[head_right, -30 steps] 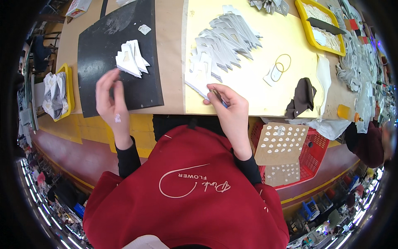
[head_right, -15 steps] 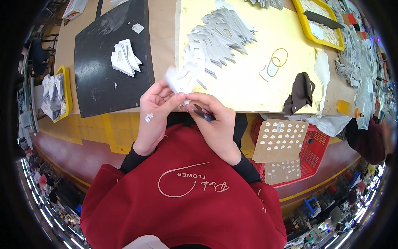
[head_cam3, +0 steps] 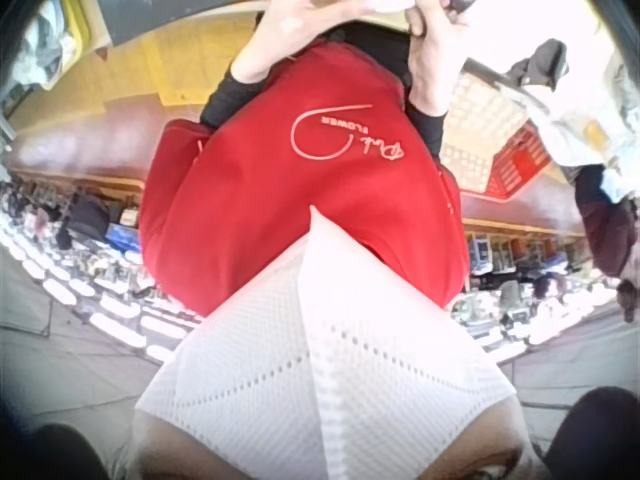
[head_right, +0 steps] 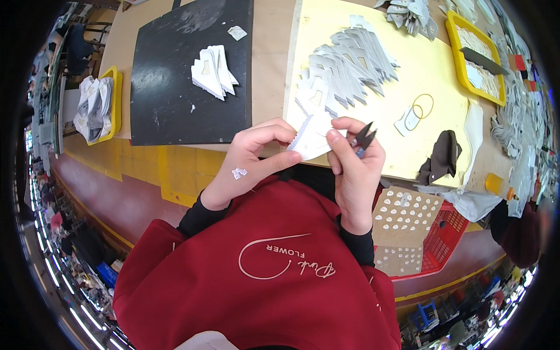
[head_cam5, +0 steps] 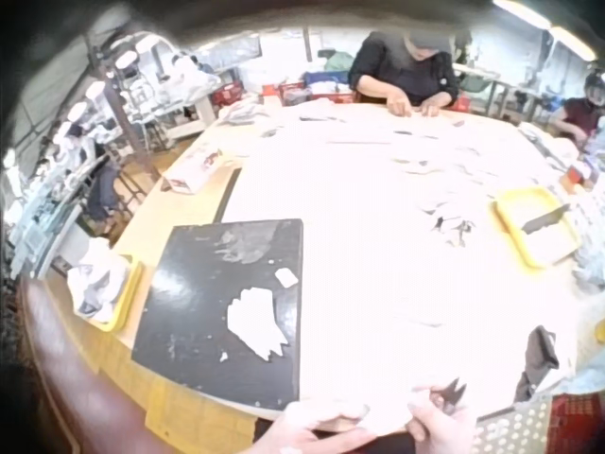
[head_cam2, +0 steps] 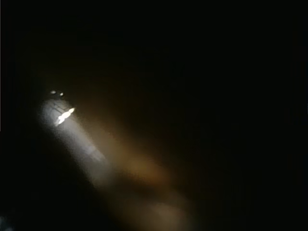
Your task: The person repeatedly picks up small white paper pieces from a pile on a table and trims their edges with a small blade. The trimmed pieces are placed on a separate pile. The person continues this process throughout the clip.
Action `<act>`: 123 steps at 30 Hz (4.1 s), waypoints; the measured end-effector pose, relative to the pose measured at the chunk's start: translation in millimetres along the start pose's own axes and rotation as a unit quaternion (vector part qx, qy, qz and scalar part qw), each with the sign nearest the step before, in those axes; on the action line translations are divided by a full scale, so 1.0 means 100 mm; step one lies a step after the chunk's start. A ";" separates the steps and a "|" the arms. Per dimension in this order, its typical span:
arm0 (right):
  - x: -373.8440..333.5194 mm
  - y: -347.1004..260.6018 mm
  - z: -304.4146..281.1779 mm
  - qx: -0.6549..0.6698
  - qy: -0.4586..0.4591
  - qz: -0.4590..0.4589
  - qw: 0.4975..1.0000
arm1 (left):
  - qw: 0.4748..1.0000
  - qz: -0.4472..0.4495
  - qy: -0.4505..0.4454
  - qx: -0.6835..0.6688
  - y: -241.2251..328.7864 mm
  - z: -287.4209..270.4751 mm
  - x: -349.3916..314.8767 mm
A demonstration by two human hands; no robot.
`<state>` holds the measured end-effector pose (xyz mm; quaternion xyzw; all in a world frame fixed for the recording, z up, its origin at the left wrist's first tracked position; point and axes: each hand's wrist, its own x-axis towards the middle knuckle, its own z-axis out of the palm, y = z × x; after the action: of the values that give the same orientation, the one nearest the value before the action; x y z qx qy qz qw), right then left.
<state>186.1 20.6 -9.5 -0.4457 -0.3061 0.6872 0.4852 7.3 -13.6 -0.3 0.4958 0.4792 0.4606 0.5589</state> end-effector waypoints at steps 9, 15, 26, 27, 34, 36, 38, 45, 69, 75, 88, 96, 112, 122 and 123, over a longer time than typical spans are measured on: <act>-0.06 0.07 0.12 -0.052 -0.105 0.107 0.987 | 0.990 0.126 0.028 0.057 -0.02 -0.10 0.03; -0.04 -0.11 0.12 -0.365 -0.072 -0.210 0.904 | 0.989 0.055 0.115 -0.071 -0.01 -0.10 -0.03; -0.14 -0.10 0.28 -0.383 -0.112 -0.282 0.872 | 0.982 0.126 0.120 0.073 -0.01 -0.07 0.00; -0.14 -0.10 0.28 -0.388 -0.114 -0.285 0.869 | 0.980 0.131 0.123 0.082 -0.01 -0.07 0.00; -0.16 -0.14 0.26 -0.389 -0.120 -0.275 0.871 | 0.974 0.153 0.106 0.133 0.00 -0.07 0.00; -0.16 -0.15 0.26 -0.382 -0.124 -0.267 0.876 | 0.970 0.150 0.121 0.150 0.02 -0.06 0.01; -0.16 -0.14 0.25 -0.368 -0.128 -0.262 0.883 | 0.969 0.156 0.122 0.151 0.03 -0.06 0.01; -0.18 -0.12 0.23 -0.333 -0.116 -0.229 0.907 | 0.971 0.162 0.125 0.124 0.00 -0.05 -0.01; -0.28 -0.17 -0.47 -0.707 -0.124 -0.125 0.685 | 0.894 0.275 0.185 0.301 -0.17 -0.18 -0.01; -0.36 -0.16 -0.13 -0.081 -0.073 0.111 0.988 | 0.894 0.304 0.160 0.289 -0.26 0.03 0.02; -0.09 -0.20 0.05 -0.214 -0.096 -0.043 0.971 | 0.971 -0.094 0.036 -0.216 -0.02 0.09 -0.08; -0.28 -0.20 0.18 -0.415 -0.094 -0.284 0.859 | 0.967 -0.083 0.086 -0.223 -0.05 0.11 0.04; -0.23 -0.05 0.13 -0.298 -0.073 -0.196 0.931 | 0.949 -0.042 0.065 -0.304 -0.05 0.13 0.05; -0.19 -0.09 0.20 -0.422 -0.072 -0.303 0.852 | 0.948 -0.042 0.095 -0.300 -0.08 0.15 0.04; -0.19 -0.11 0.19 -0.413 -0.083 -0.290 0.859 | 0.947 -0.045 0.105 -0.299 -0.06 0.16 0.04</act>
<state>175.8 6.6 13.5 -0.4375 -0.7165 0.3601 0.4069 23.8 -12.1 -6.1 0.2329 0.3971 0.6064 0.6484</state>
